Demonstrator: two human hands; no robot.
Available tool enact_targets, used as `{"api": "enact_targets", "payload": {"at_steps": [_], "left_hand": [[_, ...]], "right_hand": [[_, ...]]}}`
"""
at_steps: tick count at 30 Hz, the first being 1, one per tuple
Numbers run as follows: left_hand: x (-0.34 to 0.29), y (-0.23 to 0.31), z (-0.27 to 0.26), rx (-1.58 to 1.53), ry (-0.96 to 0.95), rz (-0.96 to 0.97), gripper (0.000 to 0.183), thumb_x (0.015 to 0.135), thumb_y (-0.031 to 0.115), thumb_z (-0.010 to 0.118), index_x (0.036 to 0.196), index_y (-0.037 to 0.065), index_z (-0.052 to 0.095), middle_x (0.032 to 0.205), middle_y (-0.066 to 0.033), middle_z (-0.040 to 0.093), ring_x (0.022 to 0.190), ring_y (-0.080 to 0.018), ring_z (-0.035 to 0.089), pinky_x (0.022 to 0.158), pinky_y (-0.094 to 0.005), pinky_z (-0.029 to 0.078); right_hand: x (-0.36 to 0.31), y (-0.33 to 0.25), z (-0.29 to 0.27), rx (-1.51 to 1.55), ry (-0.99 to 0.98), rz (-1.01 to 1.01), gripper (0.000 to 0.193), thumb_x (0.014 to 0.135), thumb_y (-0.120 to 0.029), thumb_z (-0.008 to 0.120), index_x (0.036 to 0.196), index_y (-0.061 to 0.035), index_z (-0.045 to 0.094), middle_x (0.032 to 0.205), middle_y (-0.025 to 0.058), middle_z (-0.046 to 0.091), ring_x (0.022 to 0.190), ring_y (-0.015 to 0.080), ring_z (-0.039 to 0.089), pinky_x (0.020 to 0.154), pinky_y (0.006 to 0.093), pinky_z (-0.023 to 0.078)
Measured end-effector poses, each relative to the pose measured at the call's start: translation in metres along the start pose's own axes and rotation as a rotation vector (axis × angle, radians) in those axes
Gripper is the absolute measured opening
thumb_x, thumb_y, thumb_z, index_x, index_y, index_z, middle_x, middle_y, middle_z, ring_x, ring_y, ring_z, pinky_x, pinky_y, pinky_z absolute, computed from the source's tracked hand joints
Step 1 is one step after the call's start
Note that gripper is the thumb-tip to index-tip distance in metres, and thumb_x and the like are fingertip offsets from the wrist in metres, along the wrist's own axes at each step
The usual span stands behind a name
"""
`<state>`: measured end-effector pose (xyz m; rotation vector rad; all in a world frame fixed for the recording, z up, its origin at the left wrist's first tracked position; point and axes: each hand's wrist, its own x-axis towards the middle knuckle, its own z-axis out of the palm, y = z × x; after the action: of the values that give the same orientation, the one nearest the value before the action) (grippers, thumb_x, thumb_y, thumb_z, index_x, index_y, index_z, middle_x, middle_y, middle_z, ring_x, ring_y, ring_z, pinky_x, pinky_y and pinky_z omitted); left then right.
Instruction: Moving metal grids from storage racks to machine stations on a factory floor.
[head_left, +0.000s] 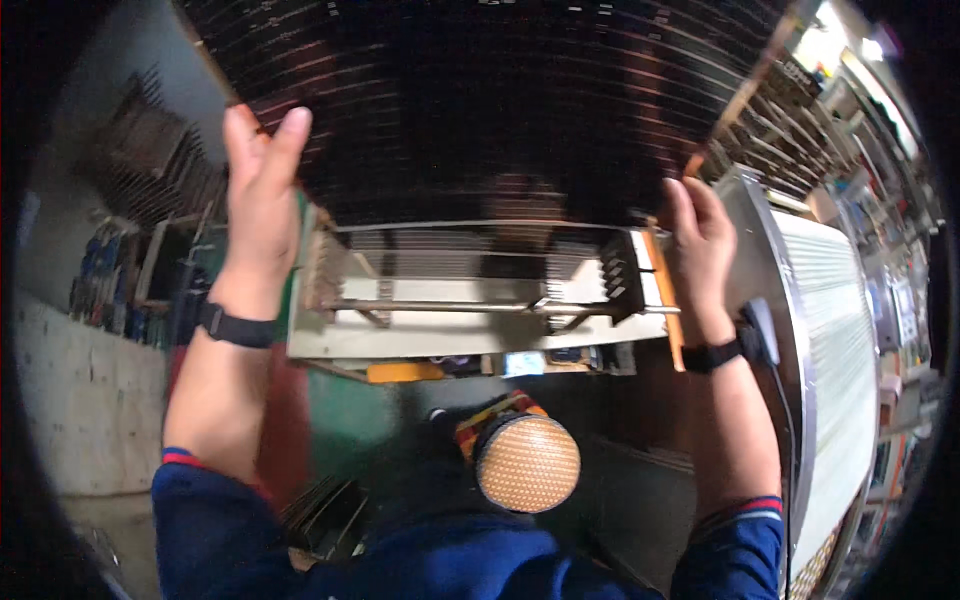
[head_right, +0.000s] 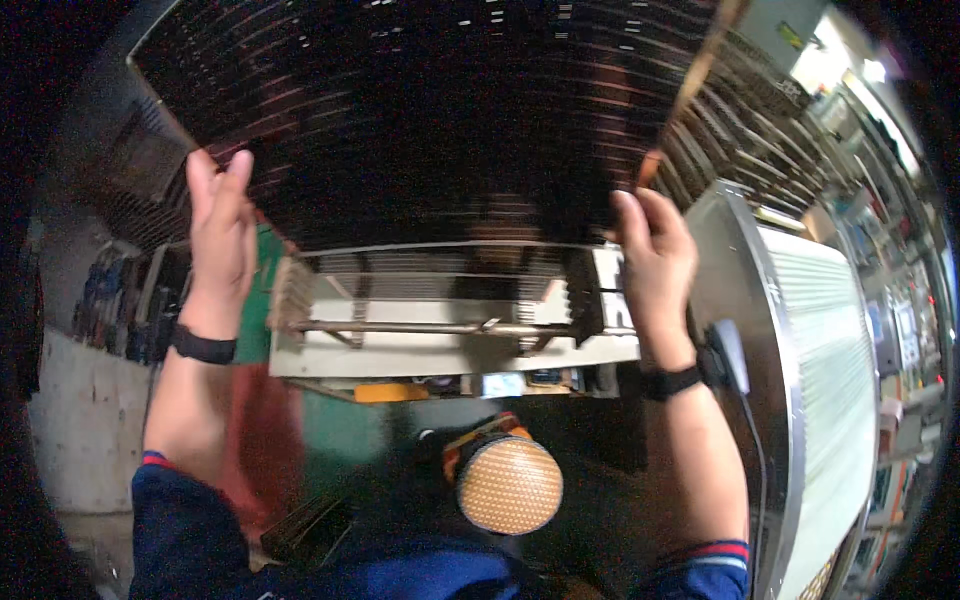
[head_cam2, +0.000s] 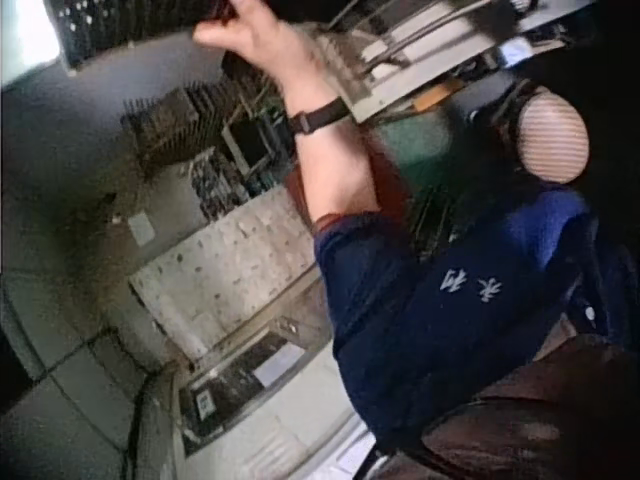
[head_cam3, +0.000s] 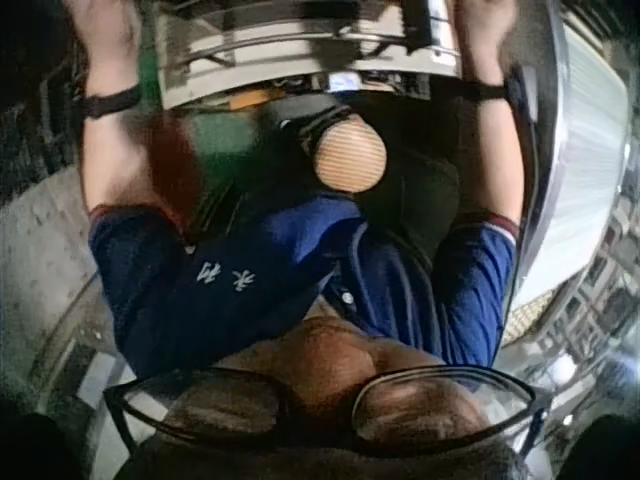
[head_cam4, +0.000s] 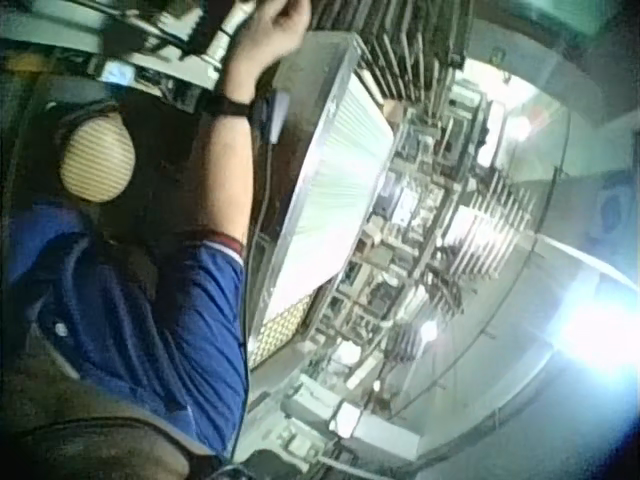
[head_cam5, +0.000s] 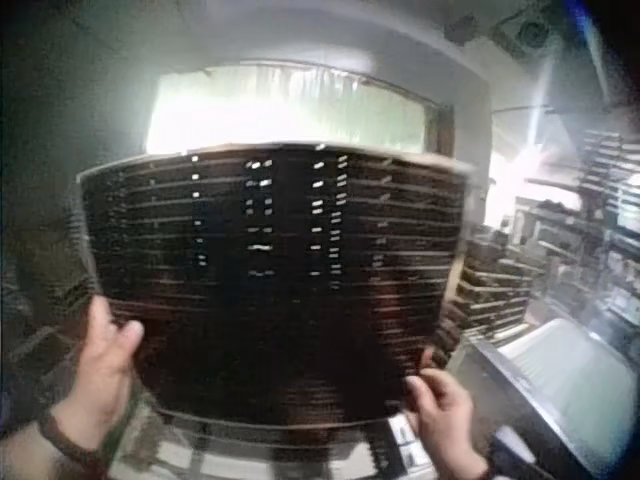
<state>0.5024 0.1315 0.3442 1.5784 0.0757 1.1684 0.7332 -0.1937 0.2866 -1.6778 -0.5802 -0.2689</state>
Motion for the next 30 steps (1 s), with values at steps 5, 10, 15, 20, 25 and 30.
{"api": "enact_targets", "payload": {"at_steps": [5,10,15,20,25,30], "left_hand": [[-0.012,-0.019,-0.008,-0.027,0.069,0.018,0.032,0.101,0.015,0.061,0.125,0.006,0.043,0.130,-0.0080,0.053,0.119,-0.0147,0.050,0.107,-0.0332,0.038],[-0.016,-0.038,-0.025,-0.032,0.027,-0.056,0.038,0.102,0.015,0.059,0.135,0.009,0.043,0.132,-0.0047,0.051,0.121,-0.0124,0.047,0.108,-0.0327,0.035],[-0.024,-0.033,-0.015,0.059,0.000,-0.119,0.036,0.100,0.018,0.063,0.132,0.009,0.049,0.111,0.0037,0.053,0.098,-0.0055,0.050,0.087,-0.0233,0.041],[-0.023,-0.023,-0.051,0.076,0.166,-0.095,0.047,0.104,0.018,0.055,0.147,0.004,0.041,0.136,-0.0072,0.052,0.125,-0.0174,0.050,0.108,-0.0334,0.039],[-0.020,0.035,-0.014,0.368,0.078,0.304,0.040,0.107,0.015,0.045,0.141,-0.005,0.046,0.150,-0.0159,0.046,0.141,-0.0255,0.043,0.117,-0.0399,0.034],[0.041,0.058,0.012,0.609,-0.211,0.253,0.045,0.107,0.016,0.046,0.147,-0.004,0.046,0.155,-0.0137,0.043,0.142,-0.0229,0.042,0.119,-0.0366,0.031]], "right_hand": [[-0.015,0.010,0.016,-0.007,-0.046,0.015,0.019,0.098,-0.016,0.070,0.104,0.0000,0.063,0.082,-0.0019,0.061,0.073,0.0039,0.054,0.065,0.0200,0.046],[-0.012,0.017,0.021,-0.085,-0.068,-0.004,0.020,0.096,-0.018,0.072,0.101,-0.0003,0.064,0.081,0.0020,0.063,0.073,0.0077,0.056,0.066,0.0248,0.048],[-0.013,0.028,0.000,-0.365,-0.231,-0.038,0.022,0.094,-0.020,0.072,0.103,0.0003,0.068,0.088,0.0165,0.072,0.078,0.0221,0.070,0.073,0.0336,0.054],[-0.023,0.032,-0.106,-0.520,-0.104,-0.052,0.021,0.098,-0.018,0.062,0.107,-0.0004,0.069,0.094,0.0169,0.072,0.087,0.0230,0.071,0.080,0.0339,0.054],[-0.040,0.044,-0.269,-1.041,-0.070,-0.125,0.030,0.098,-0.022,0.062,0.120,-0.0013,0.064,0.113,0.0208,0.067,0.105,0.0344,0.065,0.092,0.0400,0.050],[-0.089,0.071,-0.374,-1.258,-0.027,0.107,0.049,0.100,-0.039,0.055,0.135,-0.0043,0.057,0.137,0.0239,0.056,0.131,0.0385,0.051,0.111,0.0427,0.040]]}}
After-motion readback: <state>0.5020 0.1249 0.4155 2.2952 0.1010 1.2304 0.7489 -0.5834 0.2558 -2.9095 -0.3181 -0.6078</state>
